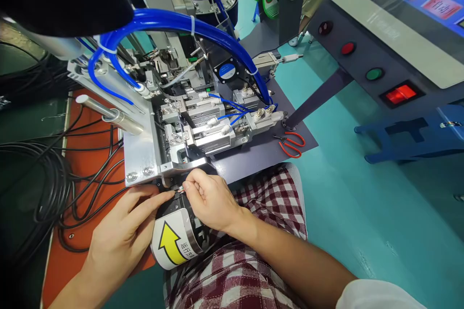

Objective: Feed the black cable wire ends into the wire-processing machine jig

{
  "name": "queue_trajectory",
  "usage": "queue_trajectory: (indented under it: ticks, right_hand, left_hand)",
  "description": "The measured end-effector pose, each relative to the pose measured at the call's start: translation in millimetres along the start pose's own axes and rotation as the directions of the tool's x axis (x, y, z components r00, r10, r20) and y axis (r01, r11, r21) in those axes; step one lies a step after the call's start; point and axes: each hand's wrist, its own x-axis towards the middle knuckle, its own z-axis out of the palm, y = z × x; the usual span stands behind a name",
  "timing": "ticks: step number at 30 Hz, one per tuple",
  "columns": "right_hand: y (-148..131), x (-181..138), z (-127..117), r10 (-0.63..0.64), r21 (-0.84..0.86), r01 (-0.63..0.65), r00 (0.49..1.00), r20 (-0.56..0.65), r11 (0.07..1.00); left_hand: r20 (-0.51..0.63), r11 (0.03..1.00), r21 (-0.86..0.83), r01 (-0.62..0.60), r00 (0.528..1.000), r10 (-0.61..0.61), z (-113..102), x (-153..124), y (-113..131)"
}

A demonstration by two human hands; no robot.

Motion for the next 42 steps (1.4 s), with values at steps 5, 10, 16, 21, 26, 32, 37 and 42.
queue_trajectory:
  ticks: [5,10,16,21,26,32,37,42]
  right_hand:
    - [2.7,0.0,4.0,0.017,0.077,-0.017,1.000,0.004,0.997]
    - [5.5,-2.4,14.0,0.202,0.358,-0.187,0.979,-0.005,0.915]
    - [5.9,-2.3,10.0,0.231,0.293,-0.243,0.970,0.074,0.925]
    - [7.0,-3.5,12.4,0.154,0.185,-0.146,0.988,-0.031,0.972]
    - [9.8,-4.0,17.5,0.179,0.290,-0.160,0.983,-0.040,0.944]
    - [11.8,-3.5,19.3,0.219,0.435,-0.205,0.976,0.017,0.877]
    - [11.4,-3.2,17.9,0.204,0.426,-0.199,0.978,0.035,0.883]
    - [12.2,-3.7,16.7,0.190,0.425,-0.193,0.981,0.051,0.884]
  left_hand:
    - [0.014,1.000,-0.026,0.002,1.000,-0.001,-0.7,1.5,1.4]
    - [0.053,0.998,0.059,-0.017,0.998,0.014,-2.6,1.0,1.9]
    - [0.069,0.999,0.045,-0.023,0.997,0.020,-1.2,0.4,0.6]
    - [0.071,0.997,0.068,-0.023,0.997,0.019,-1.5,-1.4,1.4]
    - [0.054,0.997,0.076,-0.032,0.998,0.028,-4.2,2.8,2.5]
    - [0.108,0.998,-0.046,0.050,0.993,-0.045,-11.8,5.8,2.2]
    - [0.073,0.966,-0.066,0.249,0.967,-0.245,-25.1,-13.1,1.9]
    - [0.027,0.981,0.029,0.190,0.981,-0.191,-35.4,-33.3,-9.9]
